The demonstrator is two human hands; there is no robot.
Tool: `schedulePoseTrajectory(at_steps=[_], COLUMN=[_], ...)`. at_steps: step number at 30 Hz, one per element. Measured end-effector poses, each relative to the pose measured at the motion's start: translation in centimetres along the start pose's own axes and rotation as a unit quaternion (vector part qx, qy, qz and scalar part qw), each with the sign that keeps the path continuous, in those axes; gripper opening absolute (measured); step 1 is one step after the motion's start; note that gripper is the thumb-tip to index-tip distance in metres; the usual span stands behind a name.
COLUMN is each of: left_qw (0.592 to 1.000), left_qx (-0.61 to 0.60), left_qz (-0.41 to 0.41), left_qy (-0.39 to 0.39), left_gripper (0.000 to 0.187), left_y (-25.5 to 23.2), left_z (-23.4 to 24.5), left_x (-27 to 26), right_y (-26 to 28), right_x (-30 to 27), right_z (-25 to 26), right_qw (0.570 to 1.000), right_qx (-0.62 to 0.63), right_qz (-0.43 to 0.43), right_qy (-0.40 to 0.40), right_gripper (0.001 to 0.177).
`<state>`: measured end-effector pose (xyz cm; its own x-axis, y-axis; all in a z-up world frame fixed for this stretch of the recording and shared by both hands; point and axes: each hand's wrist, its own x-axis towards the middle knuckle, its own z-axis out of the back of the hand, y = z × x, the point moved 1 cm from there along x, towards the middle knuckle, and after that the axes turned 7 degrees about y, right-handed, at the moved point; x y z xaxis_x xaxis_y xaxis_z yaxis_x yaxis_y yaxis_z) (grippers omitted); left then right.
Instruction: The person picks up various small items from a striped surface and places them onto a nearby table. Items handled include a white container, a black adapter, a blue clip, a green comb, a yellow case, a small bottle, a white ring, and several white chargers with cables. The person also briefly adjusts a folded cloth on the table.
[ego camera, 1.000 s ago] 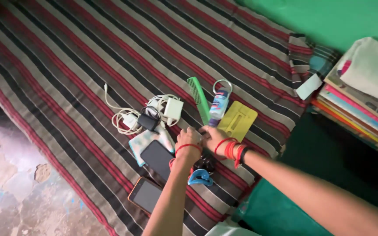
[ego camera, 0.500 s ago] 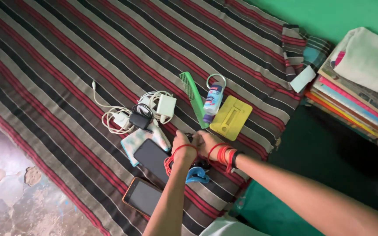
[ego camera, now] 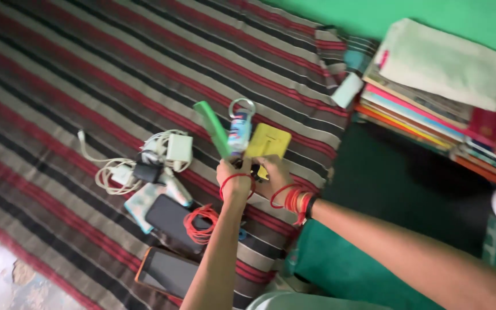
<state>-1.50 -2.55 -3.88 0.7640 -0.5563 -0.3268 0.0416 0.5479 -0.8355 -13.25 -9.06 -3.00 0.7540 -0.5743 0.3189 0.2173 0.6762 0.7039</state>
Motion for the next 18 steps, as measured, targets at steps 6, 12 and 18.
schedulePoseTrajectory(at_steps=[6, 12, 18], left_qw=[0.996, 0.975, 0.943], left_qx=[-0.040, -0.040, -0.053], left_qz=[-0.063, -0.155, -0.160], left_qy=[0.041, 0.154, 0.287], left_gripper=[0.047, 0.045, 0.048], left_y=[-4.1, -4.9, -6.4], left_z=[-6.1, -15.3, -24.8], left_x=[-4.9, -7.9, -12.6], right_y=[-4.0, -10.7, -15.5], right_x=[-4.0, -9.8, -16.3], right_z=[6.2, 12.7, 19.4], right_qw=[0.967, 0.925, 0.845], right_qx=[0.176, 0.206, 0.383], right_qz=[-0.187, -0.319, -0.364], right_qy=[0.004, -0.020, -0.081], right_gripper=[0.040, 0.032, 0.045])
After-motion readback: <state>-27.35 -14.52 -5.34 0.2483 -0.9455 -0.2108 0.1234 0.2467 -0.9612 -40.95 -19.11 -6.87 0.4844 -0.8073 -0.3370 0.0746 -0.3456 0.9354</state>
